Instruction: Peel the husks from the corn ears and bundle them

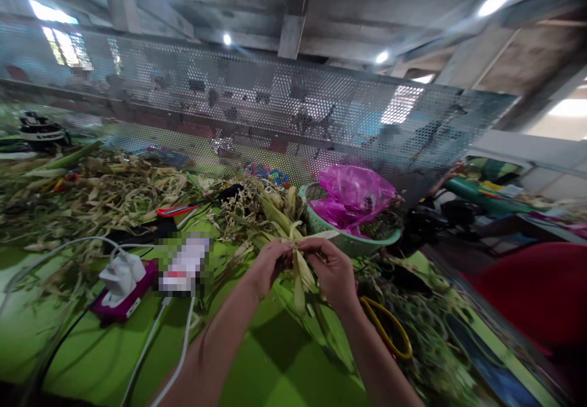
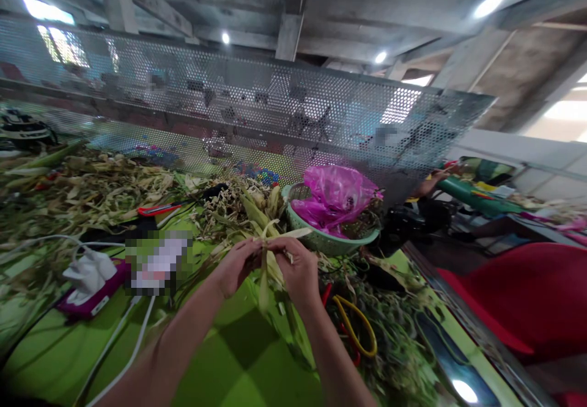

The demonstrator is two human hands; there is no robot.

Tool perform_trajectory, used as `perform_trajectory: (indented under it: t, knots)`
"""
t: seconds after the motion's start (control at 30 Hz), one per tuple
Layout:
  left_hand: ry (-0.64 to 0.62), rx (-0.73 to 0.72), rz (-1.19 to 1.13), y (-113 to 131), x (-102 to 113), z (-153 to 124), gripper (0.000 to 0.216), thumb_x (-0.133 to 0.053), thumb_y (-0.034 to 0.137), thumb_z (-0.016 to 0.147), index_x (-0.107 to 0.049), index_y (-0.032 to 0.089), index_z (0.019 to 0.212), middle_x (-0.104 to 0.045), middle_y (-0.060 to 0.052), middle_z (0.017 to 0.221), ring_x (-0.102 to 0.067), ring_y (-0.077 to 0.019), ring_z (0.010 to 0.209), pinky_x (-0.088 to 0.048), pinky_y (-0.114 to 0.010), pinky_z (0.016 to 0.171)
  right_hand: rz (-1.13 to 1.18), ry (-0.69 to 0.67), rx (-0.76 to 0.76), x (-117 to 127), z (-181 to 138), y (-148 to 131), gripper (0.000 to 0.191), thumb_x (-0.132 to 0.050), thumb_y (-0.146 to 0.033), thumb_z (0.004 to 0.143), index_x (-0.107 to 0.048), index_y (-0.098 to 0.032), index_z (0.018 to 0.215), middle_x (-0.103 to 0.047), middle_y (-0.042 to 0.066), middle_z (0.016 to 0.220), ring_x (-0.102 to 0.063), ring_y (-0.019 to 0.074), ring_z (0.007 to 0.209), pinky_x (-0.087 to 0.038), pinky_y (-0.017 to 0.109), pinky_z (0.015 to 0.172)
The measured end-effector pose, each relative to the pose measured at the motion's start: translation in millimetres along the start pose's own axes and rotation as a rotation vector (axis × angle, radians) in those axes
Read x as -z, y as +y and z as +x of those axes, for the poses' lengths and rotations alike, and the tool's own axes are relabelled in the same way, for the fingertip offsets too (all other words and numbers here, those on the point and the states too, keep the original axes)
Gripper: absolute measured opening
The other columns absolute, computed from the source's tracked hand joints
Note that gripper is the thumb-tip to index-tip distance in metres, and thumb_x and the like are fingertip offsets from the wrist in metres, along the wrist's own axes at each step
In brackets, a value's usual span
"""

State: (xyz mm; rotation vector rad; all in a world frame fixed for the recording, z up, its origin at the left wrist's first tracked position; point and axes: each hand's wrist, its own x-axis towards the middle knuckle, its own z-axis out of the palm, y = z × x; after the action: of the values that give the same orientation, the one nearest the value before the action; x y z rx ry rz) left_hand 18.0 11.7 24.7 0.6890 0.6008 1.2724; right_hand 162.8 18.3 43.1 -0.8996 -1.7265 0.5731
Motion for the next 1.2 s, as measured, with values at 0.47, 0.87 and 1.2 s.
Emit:
perform_trajectory:
  t: [0.47, 0.87, 1.2]
  knots:
    - [0.095, -0.031, 0.047, -4, 4, 5, 0.033, -0.081, 0.039, 0.057, -0.06, 0.016, 0.069, -0.054, 0.002, 0.065, -0.045, -0.0071, 0.057, -0.037, -0.02, 0.058, -0.434, -0.155, 0.25, 2, 5, -1, 0.01, -0.063, -0.024, 0.084, -0.072, -0.027, 0.088, -0.072, 0.004, 0.091, -0.058, 0.024, 0.091, -0.042, 0.039, 0.083]
    - [-0.001, -0.171, 0.481, -10, 2, 5, 0.025, -0.066, 0.041, 0.073, -0.066, 0.016, 0.078, -0.054, 0.001, 0.066, -0.043, -0.0112, 0.061, -0.033, -0.024, 0.059, -0.164, 0.087, -0.155, -4, -1, 16, 0.022, -0.061, -0.042, 0.083, -0.062, -0.02, 0.079, -0.065, 0.003, 0.076, -0.058, 0.0186, 0.072, -0.045, 0.028, 0.064]
    - [0.255, -0.174, 0.327, -2, 1, 2, 0.024, -0.07, 0.041, 0.068, -0.063, 0.018, 0.071, -0.054, 0.002, 0.062, -0.043, -0.0095, 0.054, -0.032, -0.023, 0.053, 0.126, 0.056, -0.361, -16, -4, 9, 0.028, -0.07, -0.046, 0.075, -0.063, -0.019, 0.076, -0.06, -0.001, 0.066, -0.053, 0.015, 0.062, -0.043, 0.026, 0.059]
